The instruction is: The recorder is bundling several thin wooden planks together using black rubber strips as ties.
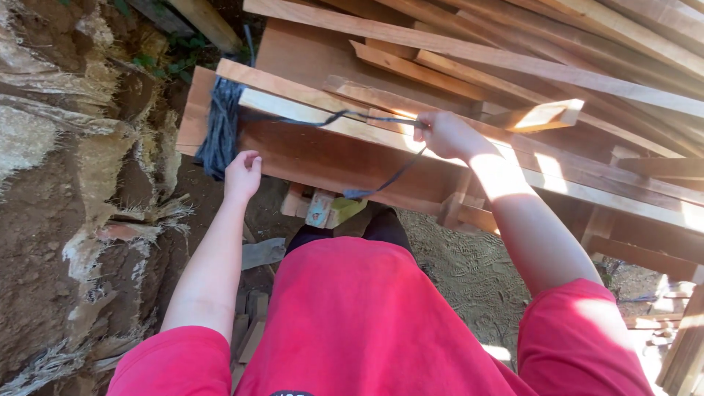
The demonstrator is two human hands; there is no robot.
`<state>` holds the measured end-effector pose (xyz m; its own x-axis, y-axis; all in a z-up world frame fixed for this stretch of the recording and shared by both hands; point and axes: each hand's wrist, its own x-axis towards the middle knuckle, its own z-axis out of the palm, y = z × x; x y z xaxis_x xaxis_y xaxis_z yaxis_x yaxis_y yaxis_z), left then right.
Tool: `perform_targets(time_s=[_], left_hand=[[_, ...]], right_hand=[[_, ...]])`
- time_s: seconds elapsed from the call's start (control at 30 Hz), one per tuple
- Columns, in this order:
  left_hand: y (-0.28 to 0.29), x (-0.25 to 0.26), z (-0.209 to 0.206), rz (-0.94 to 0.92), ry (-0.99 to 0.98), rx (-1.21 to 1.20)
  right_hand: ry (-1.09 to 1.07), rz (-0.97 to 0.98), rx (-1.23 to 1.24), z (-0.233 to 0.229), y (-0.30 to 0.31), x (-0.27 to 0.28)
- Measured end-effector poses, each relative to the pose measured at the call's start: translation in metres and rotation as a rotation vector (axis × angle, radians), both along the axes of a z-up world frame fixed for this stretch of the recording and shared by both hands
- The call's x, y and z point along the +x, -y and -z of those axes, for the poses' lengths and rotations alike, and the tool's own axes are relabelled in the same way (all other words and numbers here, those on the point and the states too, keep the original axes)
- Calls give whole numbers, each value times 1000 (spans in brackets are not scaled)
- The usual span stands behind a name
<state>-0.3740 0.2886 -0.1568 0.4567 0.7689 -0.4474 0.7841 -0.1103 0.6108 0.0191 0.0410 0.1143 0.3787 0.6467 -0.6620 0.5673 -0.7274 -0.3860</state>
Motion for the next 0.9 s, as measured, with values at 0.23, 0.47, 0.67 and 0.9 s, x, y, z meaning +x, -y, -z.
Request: perform_targets(time_s=[0.23,0.47,0.67,0.9], left_hand=[[93,81,-28,-51,104,27],[253,235,-46,-211,398,118],[349,299,-49,-519,334,-55],[368,314,-68,-547,380,-187]], right_hand=[[43,33,96,37,72,63],[385,-338,272,149,133,132],[-203,368,356,69,155,117],[-14,200,206,113,160,126]])
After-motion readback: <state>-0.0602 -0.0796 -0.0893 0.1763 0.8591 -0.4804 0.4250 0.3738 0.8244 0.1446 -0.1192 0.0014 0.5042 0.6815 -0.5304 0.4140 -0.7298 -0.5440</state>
